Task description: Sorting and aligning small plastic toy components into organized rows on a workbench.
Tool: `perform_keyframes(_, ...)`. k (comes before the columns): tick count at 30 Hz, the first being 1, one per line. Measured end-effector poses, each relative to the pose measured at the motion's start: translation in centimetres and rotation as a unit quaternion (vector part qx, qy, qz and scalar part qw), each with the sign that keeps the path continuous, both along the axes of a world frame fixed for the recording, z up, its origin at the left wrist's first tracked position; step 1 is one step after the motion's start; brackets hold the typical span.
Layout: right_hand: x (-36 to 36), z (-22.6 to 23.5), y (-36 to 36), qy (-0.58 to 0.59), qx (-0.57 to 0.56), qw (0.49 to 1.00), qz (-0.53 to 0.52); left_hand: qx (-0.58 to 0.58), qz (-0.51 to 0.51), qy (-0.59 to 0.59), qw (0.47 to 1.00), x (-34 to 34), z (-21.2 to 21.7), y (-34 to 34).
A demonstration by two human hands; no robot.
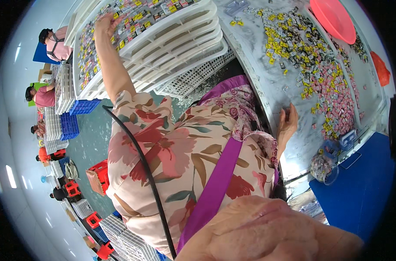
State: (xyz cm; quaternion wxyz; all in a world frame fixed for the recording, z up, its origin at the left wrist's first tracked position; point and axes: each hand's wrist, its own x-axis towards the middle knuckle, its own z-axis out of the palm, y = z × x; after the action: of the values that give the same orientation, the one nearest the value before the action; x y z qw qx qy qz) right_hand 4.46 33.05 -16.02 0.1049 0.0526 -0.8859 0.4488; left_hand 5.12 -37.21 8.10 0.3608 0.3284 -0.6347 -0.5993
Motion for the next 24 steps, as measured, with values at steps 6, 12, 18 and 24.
perform_keyframes(6,-0.1,-1.3,0.2,0.032,-0.012,0.999,0.005,-0.131,0.002,-0.195,0.972,1.7,0.0,-5.6)
perform_keyframes(12,0.4,-1.1,-0.4,0.029,-0.013,0.999,-0.038,-0.629,0.167,-0.372,0.662,-1.5,3.6,5.1)
perform_keyframes(18,0.8,-1.7,-0.1,0.029,-0.036,0.997,-0.059,-0.477,-0.294,-0.027,0.828,-11.6,-4.2,32.7)
perform_keyframes(24,-0.1,-2.2,-1.0,0.094,-0.034,0.994,-0.035,-0.568,-0.189,-0.187,0.779,-31.0,-23.7,26.4)
